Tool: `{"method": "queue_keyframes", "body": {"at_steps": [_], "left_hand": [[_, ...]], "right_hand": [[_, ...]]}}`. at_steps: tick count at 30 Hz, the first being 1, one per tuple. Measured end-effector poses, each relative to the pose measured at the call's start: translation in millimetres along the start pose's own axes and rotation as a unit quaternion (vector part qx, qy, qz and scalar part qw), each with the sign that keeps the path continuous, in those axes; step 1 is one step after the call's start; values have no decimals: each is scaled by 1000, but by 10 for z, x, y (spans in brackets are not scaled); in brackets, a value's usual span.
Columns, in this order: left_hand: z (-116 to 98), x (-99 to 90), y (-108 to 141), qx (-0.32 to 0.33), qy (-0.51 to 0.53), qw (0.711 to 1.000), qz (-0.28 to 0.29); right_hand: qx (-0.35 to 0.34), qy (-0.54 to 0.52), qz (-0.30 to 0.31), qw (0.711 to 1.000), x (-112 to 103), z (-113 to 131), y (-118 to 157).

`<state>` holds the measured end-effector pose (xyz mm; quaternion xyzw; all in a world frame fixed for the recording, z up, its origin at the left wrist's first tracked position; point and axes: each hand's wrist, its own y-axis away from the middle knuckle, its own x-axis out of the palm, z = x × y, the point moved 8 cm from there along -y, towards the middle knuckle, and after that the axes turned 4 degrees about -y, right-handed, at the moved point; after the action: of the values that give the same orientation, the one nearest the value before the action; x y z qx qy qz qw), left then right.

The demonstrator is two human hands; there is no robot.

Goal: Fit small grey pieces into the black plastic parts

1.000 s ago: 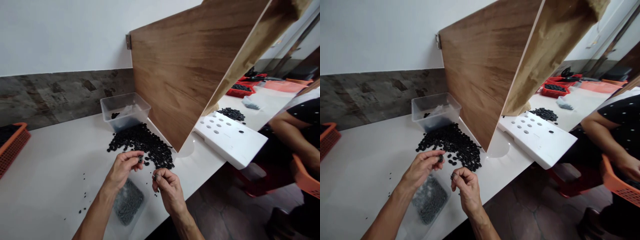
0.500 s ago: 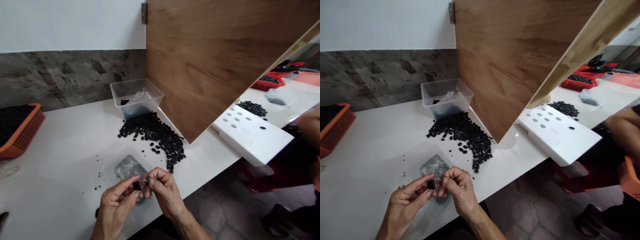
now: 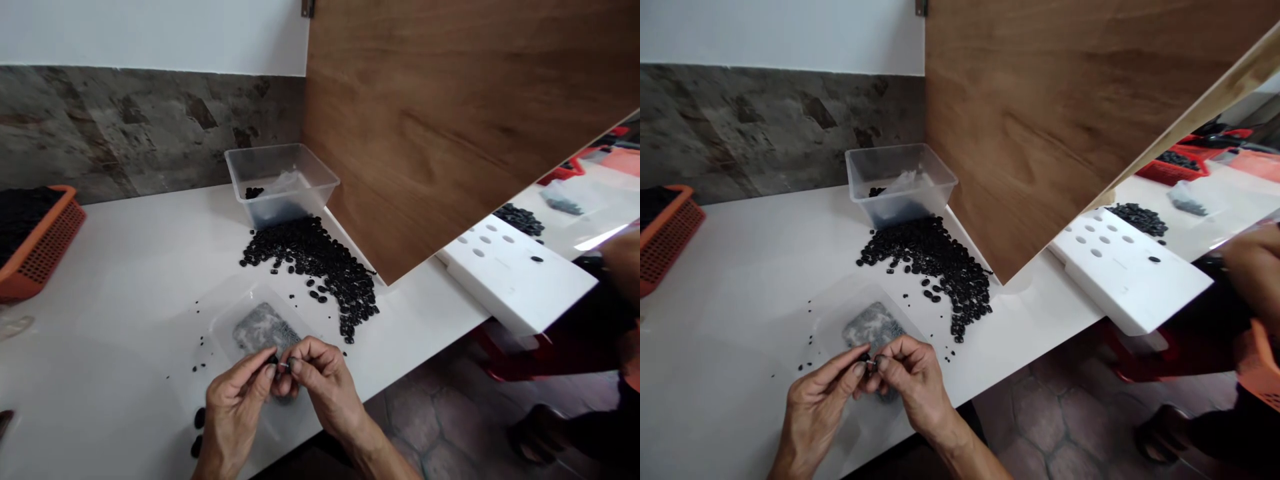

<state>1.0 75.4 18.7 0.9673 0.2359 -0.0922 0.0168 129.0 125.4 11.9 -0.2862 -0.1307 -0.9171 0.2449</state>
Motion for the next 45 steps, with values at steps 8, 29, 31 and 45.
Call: {"method": "queue_keyframes", "body": {"at_steps": [8, 29, 31, 45], "left_hand": [[236, 59, 179, -148, 143, 978, 31], [258, -44, 200, -137, 176, 971, 91], [259, -51, 197, -131, 173, 972, 95], [-11, -17, 226, -98, 145, 984, 32]], "right_hand": [[51, -27, 12, 998, -16, -88, 13], [147, 102, 42, 983, 38, -119, 62], [146, 105, 43, 983, 33, -125, 59], [151, 148, 47, 976, 15, -124, 54]]}}
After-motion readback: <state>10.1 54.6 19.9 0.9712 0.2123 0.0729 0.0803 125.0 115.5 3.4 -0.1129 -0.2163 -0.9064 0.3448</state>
